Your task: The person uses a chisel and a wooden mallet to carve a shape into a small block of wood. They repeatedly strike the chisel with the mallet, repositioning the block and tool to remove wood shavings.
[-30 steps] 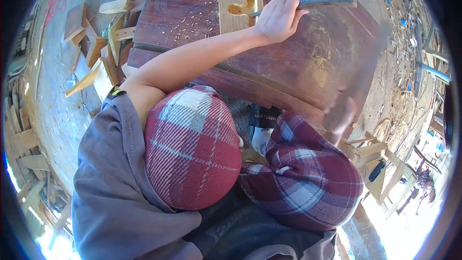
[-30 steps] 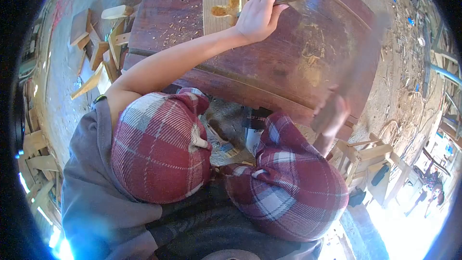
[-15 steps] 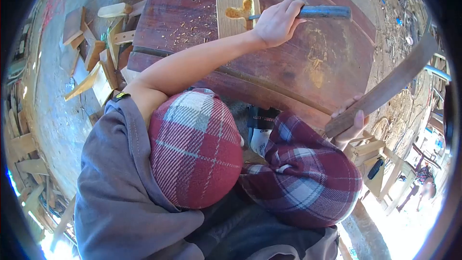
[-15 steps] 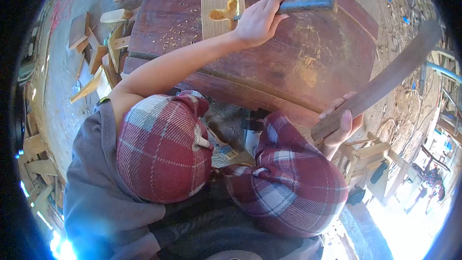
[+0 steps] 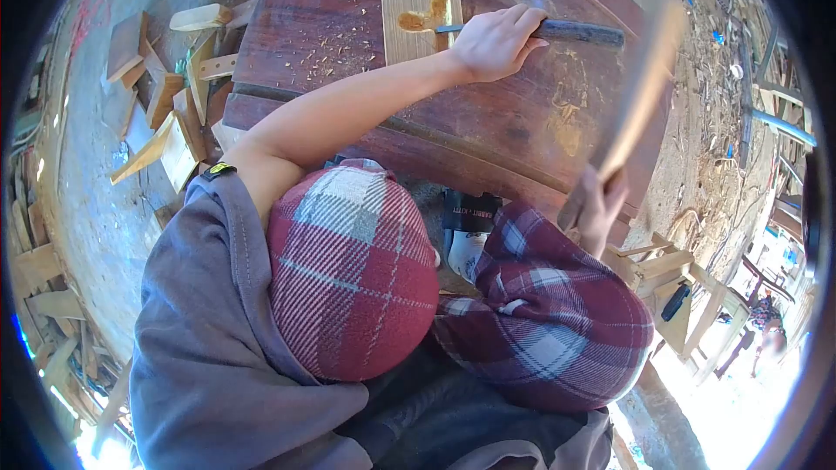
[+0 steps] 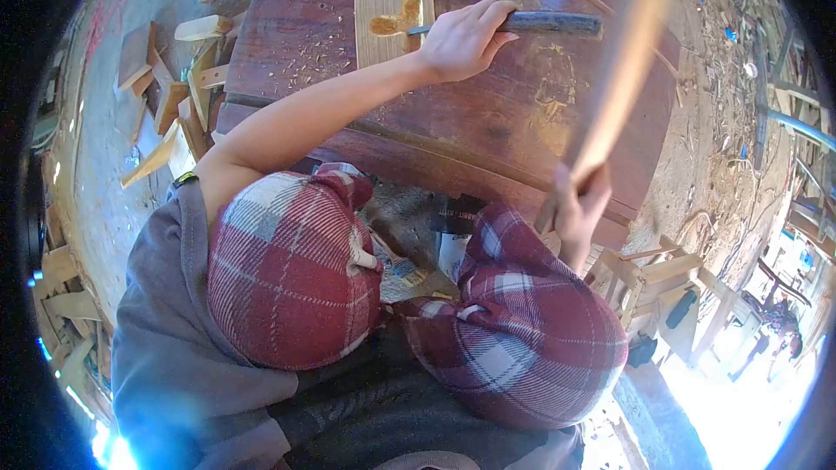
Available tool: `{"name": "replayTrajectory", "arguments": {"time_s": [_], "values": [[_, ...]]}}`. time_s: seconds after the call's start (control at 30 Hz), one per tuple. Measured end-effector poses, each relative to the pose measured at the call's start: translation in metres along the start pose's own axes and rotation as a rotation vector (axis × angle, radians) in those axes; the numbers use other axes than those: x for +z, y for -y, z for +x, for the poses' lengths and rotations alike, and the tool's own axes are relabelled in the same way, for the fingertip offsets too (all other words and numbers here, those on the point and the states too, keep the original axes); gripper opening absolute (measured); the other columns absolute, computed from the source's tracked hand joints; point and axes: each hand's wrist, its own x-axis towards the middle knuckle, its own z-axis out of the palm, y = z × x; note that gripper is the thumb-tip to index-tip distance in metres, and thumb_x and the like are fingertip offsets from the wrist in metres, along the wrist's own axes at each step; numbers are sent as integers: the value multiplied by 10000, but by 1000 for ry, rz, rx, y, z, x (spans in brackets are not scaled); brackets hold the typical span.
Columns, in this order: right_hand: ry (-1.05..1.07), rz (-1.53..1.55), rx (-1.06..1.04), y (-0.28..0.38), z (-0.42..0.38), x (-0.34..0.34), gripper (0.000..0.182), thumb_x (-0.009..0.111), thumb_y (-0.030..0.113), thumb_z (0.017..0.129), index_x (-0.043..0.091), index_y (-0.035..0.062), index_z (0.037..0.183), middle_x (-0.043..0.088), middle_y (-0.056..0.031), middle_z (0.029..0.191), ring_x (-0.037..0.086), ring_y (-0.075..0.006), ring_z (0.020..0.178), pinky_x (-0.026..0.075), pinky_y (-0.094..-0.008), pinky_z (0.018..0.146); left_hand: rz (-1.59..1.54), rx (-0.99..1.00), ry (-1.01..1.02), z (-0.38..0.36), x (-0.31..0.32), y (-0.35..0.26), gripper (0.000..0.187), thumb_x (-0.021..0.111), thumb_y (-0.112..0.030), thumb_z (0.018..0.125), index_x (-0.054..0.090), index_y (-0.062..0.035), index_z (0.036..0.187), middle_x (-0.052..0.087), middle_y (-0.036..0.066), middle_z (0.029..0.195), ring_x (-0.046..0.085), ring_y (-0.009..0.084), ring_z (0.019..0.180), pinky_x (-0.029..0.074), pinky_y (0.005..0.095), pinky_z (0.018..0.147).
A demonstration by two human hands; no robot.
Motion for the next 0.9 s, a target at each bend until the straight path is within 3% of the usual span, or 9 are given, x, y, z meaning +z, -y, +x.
{"name": "replayTrajectory", "arguments": {"time_s": [0.1, 0.23, 0.33, 0.4, 0.43, 0.47, 0.53, 0.63, 0.9], "values": [[26, -236, -1, 13, 3, -6, 443, 716, 289, 771, 549, -69, 971, 545, -43, 685, 486, -136, 562, 384, -304, 477, 5, -15, 11, -1, -1, 0, 302, 631, -230, 882, 528, -55, 1106, 605, 121, 914, 631, 321, 795, 509, 400, 650], [-118, 316, -2, 31, -7, -12, 522, 637, 397, 778, 533, -59, 1012, 496, -22, 654, 445, -129, 532, 357, -274, 484, -67, 39, 24, 4, -21, -7, 291, 611, -254, 891, 537, -65, 1099, 616, 128, 924, 636, 326, 812, 522, 403, 673], [-37, 589, 87, 52, -15, -5, 579, 654, 433, 760, 532, -48, 1059, 496, -19, 643, 429, -103, 527, 324, -232, 475, -105, 161, -63, 35, -42, 8, 320, 590, -249, 910, 517, -53, 1152, 620, 162, 938, 631, 359, 788, 519, 420, 693], [217, 449, 151, 41, -19, -21, 661, 669, 491, 752, 515, -45, 1106, 513, -35, 664, 465, -117, 506, 355, -231, 439, -33, -257, 279, 71, -70, 24, 298, 566, -274, 921, 527, -69, 1133, 635, 157, 989, 641, 338, 862, 524, 427, 729], [343, 381, 187, 33, -22, -31, 702, 677, 521, 748, 506, -44, 1130, 522, -44, 674, 483, -124, 496, 371, -231, 420, -39, -196, -39, 86, -89, 35, 461, 412, -433, 1004, 530, -3, 1123, 617, 252, 981, 600, 419, 926, 480, 441, 777], [506, 359, 339, 26, -23, -42, 748, 700, 542, 724, 515, -46, 1148, 571, -62, 788, 537, -125, 605, 422, -227, 514, -105, -225, -233, 89, -89, 53, 359, 483, -356, 990, 461, -1, 1039, 553, 249, 844, 551, 466, 789, 440, 458, 674], [717, 310, 450, 18, -22, -30, 770, 701, 530, 725, 512, -57, 1186, 599, -69, 873, 565, -123, 711, 448, -233, 609, -334, -430, -302, 80, -103, 69, 386, 480, -367, 1000, 429, -10, 1135, 504, 128, 752, 562, 250, 690, 445, 359, 621], [953, 280, 556, 14, -10, -18, 793, 675, 478, 742, 483, -78, 1274, 634, -99, 1010, 590, -126, 878, 469, -254, 771, -272, -466, -236, 53, -106, 100, 380, 464, -352, 1012, 407, -14, 1175, 468, 87, 750, 505, 161, 670, 439, 316, 609], [963, 473, 662, 27, -11, -14, 757, 618, 428, 770, 463, -79, 1311, 620, -96, 1064, 593, -132, 917, 473, -245, 794, -223, -416, -155, 32, -101, 81, 279, 454, -267, 1015, 406, -49, 1183, 474, 140, 770, 495, 257, 671, 433, 381, 633]]}}
